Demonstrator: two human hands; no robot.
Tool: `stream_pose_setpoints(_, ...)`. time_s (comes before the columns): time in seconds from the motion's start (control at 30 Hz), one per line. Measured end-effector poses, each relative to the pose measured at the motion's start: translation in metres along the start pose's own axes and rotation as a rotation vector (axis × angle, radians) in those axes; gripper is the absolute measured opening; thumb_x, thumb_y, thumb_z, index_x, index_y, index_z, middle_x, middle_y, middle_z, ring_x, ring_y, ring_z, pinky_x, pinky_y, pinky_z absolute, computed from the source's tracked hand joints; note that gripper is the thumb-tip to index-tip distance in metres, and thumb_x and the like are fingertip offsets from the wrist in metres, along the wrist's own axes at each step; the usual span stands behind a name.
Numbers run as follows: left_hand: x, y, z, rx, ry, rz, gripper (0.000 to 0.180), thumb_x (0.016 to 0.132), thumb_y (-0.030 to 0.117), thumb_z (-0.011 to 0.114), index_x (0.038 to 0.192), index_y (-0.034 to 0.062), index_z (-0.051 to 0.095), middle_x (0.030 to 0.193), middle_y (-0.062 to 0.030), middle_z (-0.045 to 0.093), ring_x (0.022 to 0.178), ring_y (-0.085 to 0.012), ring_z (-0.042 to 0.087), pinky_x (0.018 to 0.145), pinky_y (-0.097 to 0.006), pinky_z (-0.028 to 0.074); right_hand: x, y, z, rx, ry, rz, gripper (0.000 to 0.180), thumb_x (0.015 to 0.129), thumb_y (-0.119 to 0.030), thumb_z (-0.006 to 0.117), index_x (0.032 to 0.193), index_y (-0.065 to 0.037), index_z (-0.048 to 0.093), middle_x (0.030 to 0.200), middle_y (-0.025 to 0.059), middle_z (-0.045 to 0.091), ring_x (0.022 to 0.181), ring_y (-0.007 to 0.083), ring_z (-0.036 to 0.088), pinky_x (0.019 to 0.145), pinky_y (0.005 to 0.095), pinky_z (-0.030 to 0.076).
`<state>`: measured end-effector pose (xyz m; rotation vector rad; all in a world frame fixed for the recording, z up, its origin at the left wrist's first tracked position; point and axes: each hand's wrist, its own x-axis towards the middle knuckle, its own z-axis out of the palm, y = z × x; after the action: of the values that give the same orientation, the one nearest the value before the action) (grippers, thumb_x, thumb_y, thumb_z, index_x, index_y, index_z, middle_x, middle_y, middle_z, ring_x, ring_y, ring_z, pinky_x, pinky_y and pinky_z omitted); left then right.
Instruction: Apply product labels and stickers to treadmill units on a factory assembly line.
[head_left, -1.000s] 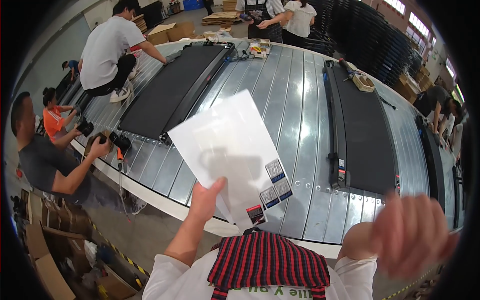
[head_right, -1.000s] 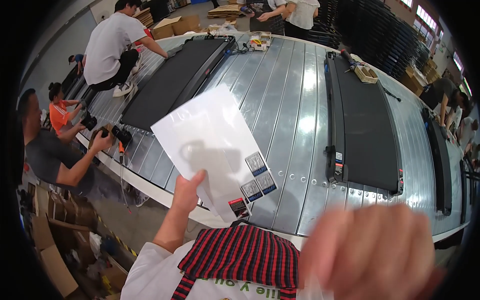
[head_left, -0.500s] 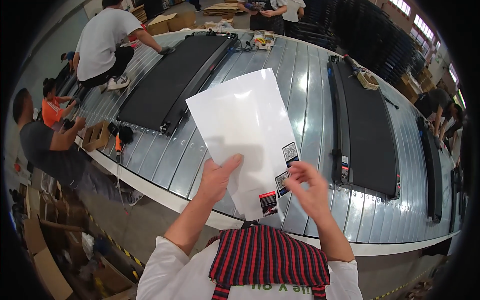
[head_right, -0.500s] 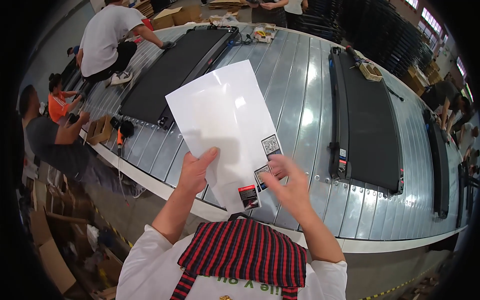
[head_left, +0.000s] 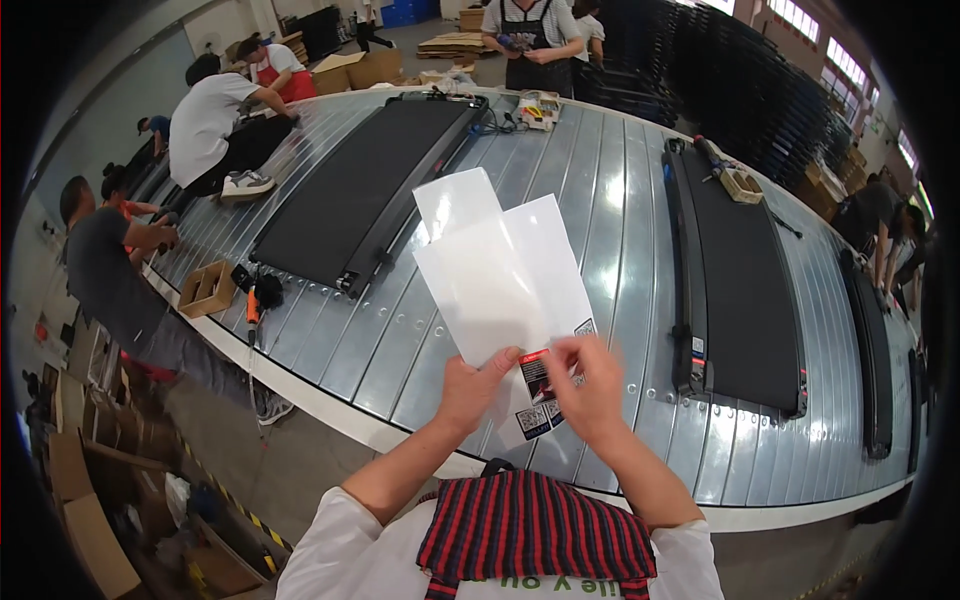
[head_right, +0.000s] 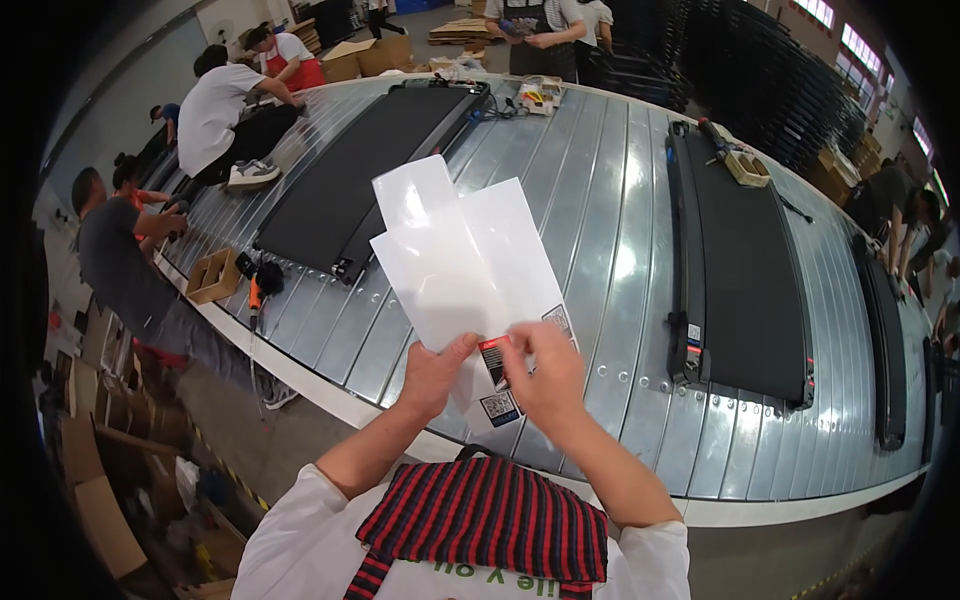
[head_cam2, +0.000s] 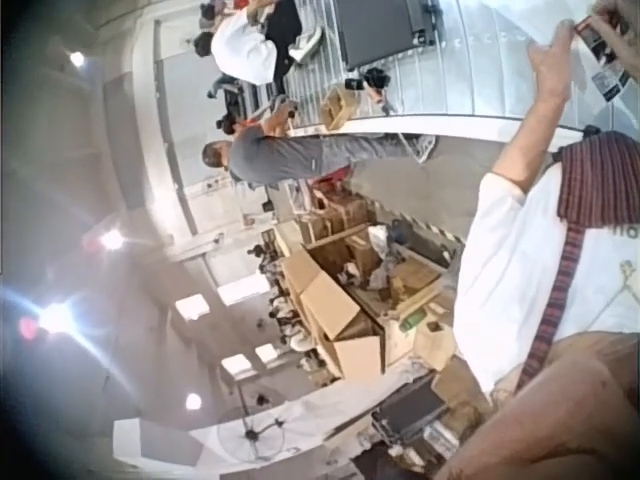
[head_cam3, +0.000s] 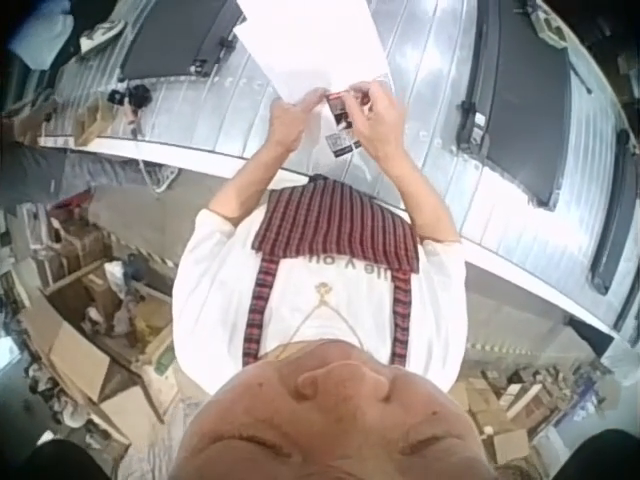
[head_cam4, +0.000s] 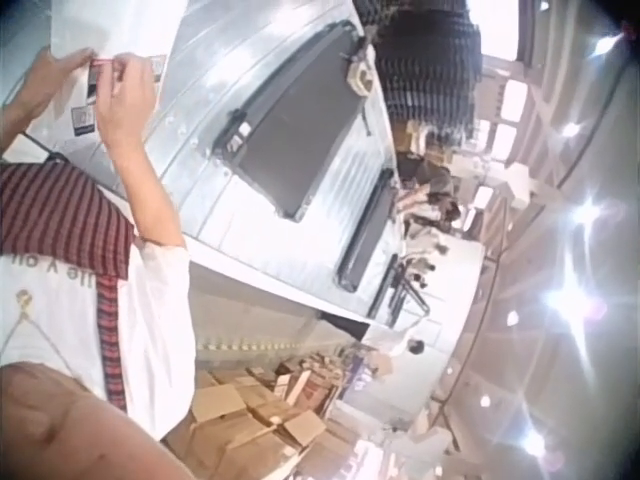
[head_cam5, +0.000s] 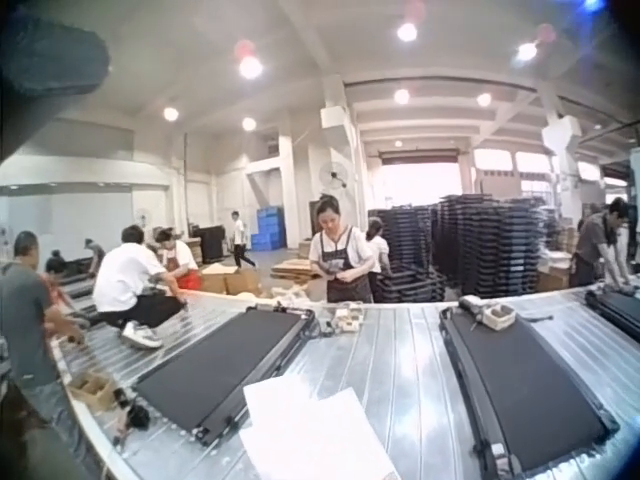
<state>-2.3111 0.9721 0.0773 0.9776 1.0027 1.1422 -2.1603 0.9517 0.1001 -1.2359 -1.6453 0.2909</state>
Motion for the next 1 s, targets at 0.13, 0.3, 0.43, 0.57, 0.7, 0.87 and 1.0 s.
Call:
stream_pose_setpoints(0.13, -0.002, -0.004, -0.002, 0.089, -0.019, 0.034, 0.034, 0.082, 0.027, 0.058, 0.102, -0.0011, 0.054, 0.093, -0.0053, 0.057, 0.084, -0.0115, 0.052, 0.073, -0.026, 0.042, -0.008, -0.006, 0.014, 0.216, -0.123, 0.159, 0.016, 0.07, -0.007, 0.067, 0.081, -0.002, 0.055, 0.069, 0.0029, 0.054, 0.06, 0.0102, 0.052, 0.054, 0.0228, 0.044)
stream_pose_setpoints(0.3, -0.004, 0.003, -0.005, 0.233, -0.024, 0.218, 0.034, 0.083, 0.032, 0.055, 0.093, -0.0005, 0.059, 0.08, -0.0031, 0.059, 0.072, -0.0088, 0.052, 0.063, -0.023, 0.042, -0.005, -0.011, 0.016, 0.28, -0.141, 0.298, 0.015, 0.072, -0.008, 0.065, 0.08, 0.0, 0.056, 0.069, 0.0049, 0.057, 0.062, 0.0096, 0.054, 0.058, 0.0234, 0.046)
stream_pose_setpoints(0.43, -0.006, 0.013, -0.004, 0.296, -0.026, 0.225, 0.034, 0.083, 0.033, 0.054, 0.09, -0.0007, 0.06, 0.074, -0.0038, 0.06, 0.07, -0.0084, 0.052, 0.061, -0.023, 0.042, -0.005, -0.009, 0.02, 0.279, -0.135, 0.28, 0.01, 0.076, -0.006, 0.059, 0.081, 0.002, 0.057, 0.069, 0.0055, 0.059, 0.061, 0.0092, 0.054, 0.057, 0.0226, 0.045)
stream_pose_setpoints(0.57, -0.007, 0.009, -0.009, 0.347, -0.034, 0.263, 0.033, 0.083, 0.031, 0.055, 0.09, -0.0008, 0.06, 0.072, -0.0033, 0.059, 0.067, -0.0084, 0.052, 0.059, -0.024, 0.042, -0.006, -0.014, 0.018, 0.227, -0.182, 0.296, 0.009, 0.078, -0.005, 0.054, 0.082, 0.003, 0.058, 0.068, 0.006, 0.06, 0.061, 0.0092, 0.055, 0.055, 0.0219, 0.044)
stream_pose_setpoints(0.7, -0.011, 0.015, -0.005, 0.31, -0.034, 0.322, 0.031, 0.083, 0.03, 0.056, 0.088, -0.001, 0.06, 0.07, -0.0027, 0.059, 0.066, -0.008, 0.052, 0.057, -0.024, 0.042, -0.008, -0.016, 0.02, 0.307, -0.134, 0.305, 0.009, 0.077, -0.005, 0.056, 0.082, 0.002, 0.058, 0.068, 0.007, 0.06, 0.059, 0.0095, 0.055, 0.054, 0.0227, 0.045)
stream_pose_setpoints(0.87, -0.011, 0.022, -0.009, 0.311, -0.014, 0.281, 0.029, 0.083, 0.027, 0.056, 0.088, -0.0008, 0.06, 0.072, -0.003, 0.06, 0.067, -0.008, 0.053, 0.059, -0.023, 0.043, -0.008, -0.024, 0.02, 0.211, -0.141, 0.142, 0.012, 0.075, -0.006, 0.06, 0.082, 0.002, 0.058, 0.068, 0.0093, 0.06, 0.059, 0.0123, 0.057, 0.055, 0.024, 0.046)
stream_pose_setpoints(1.0, -0.009, 0.024, -0.017, 0.319, -0.091, 0.308, 0.027, 0.082, 0.026, 0.057, 0.087, -0.0011, 0.06, 0.072, -0.0033, 0.06, 0.068, -0.008, 0.053, 0.059, -0.023, 0.043, -0.005, -0.027, 0.023, 0.173, -0.19, 0.141, 0.012, 0.075, -0.006, 0.06, 0.082, 0.003, 0.057, 0.069, 0.0097, 0.06, 0.061, 0.0135, 0.058, 0.057, 0.0242, 0.046)
